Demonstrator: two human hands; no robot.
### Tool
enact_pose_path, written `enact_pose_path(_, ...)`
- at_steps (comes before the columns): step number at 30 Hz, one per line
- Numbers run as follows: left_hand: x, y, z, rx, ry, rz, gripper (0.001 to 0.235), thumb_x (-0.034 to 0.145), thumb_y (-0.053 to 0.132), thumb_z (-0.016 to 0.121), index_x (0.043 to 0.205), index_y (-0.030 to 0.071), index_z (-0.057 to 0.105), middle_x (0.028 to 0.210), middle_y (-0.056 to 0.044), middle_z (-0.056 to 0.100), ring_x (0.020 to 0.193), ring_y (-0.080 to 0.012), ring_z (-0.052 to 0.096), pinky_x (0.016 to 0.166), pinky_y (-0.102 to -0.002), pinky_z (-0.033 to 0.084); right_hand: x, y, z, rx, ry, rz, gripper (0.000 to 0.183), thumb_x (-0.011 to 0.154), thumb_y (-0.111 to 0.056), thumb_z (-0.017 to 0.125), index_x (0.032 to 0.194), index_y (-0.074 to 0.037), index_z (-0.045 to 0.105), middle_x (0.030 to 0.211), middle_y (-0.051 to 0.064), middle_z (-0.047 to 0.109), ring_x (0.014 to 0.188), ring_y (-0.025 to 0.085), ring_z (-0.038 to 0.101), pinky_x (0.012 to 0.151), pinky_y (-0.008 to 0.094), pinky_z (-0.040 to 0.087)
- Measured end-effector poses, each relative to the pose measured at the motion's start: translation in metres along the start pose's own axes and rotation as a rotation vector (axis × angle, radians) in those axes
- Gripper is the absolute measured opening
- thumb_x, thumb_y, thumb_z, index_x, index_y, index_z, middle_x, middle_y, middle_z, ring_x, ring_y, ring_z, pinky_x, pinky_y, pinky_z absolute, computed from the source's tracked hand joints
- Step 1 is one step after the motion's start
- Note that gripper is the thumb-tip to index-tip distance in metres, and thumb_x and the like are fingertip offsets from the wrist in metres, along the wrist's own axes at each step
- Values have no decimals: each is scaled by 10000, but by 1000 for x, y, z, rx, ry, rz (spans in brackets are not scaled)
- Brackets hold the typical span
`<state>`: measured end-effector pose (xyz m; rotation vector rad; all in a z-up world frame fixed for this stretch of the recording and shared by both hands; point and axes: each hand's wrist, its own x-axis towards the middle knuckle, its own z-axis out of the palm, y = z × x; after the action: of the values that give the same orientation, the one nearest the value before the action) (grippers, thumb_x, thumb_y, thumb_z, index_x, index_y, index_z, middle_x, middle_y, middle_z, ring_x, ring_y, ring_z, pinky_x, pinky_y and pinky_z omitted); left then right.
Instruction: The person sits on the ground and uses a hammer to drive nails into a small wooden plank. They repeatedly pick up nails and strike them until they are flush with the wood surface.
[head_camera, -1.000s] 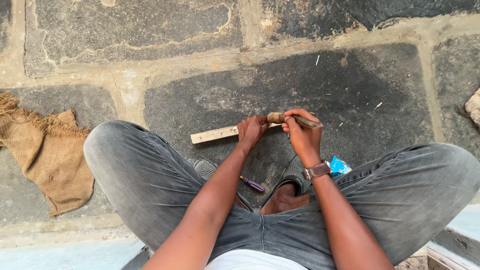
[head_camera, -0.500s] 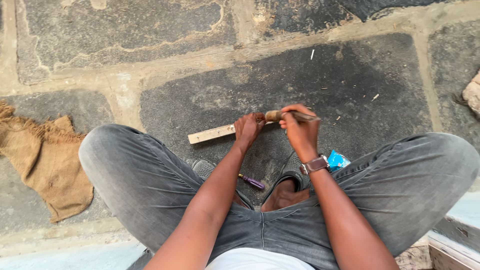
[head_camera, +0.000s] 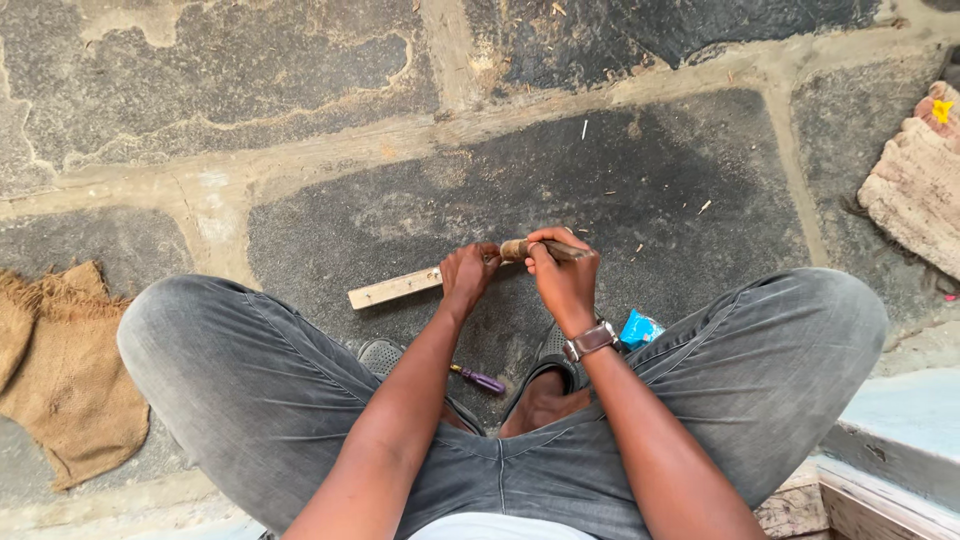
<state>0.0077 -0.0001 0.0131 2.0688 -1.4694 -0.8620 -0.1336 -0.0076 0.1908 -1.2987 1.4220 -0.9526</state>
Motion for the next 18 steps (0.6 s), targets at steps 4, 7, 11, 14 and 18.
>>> enact_pose_path(4, 4, 2, 1, 53, -31, -23, 250, 877, 404, 755, 1094, 287, 802, 871, -103, 772, 776, -295, 742, 707, -439, 559, -3, -1, -3, 4, 71, -123, 104, 909, -18, 640, 933, -7, 741, 850, 69, 768, 725, 104, 749, 640, 238, 603)
enact_pose_path(7, 2, -2, 1, 103, -32, 3, 234, 892, 382, 754, 1109, 302, 795, 823, -97, 771, 718, -274, 739, 694, -433, 557, -5, 2, 2, 1, 27, -74, 111, 912, -14, 630, 937, -6, 738, 862, 84, 764, 718, 113, 741, 628, 244, 597)
enact_pose_path(11, 4, -4, 5, 65, 27, 112, 204, 873, 288, 763, 1072, 270, 807, 814, -65, 778, 696, -250, 739, 668, -421, 569, -2, 6, 4, -30, 25, -42, 100, 910, -17, 655, 928, 6, 751, 837, 102, 767, 711, 132, 743, 607, 251, 594)
enact_pose_path(14, 2, -6, 9, 25, 55, 143, 154, 879, 307, 765, 1016, 258, 813, 840, -52, 780, 701, -262, 737, 665, -425, 568, -2, 7, 0, -3, 65, -113, 99, 916, -28, 650, 953, 0, 738, 856, 80, 768, 721, 124, 757, 615, 244, 603)
enact_pose_path(18, 0, -10, 5, -9, 118, 161, 192, 854, 319, 783, 1027, 239, 810, 829, -81, 766, 718, -296, 734, 665, -436, 567, -2, 8, 0, 31, 46, -112, 111, 926, -35, 634, 971, -10, 733, 865, 71, 763, 733, 121, 766, 631, 241, 625)
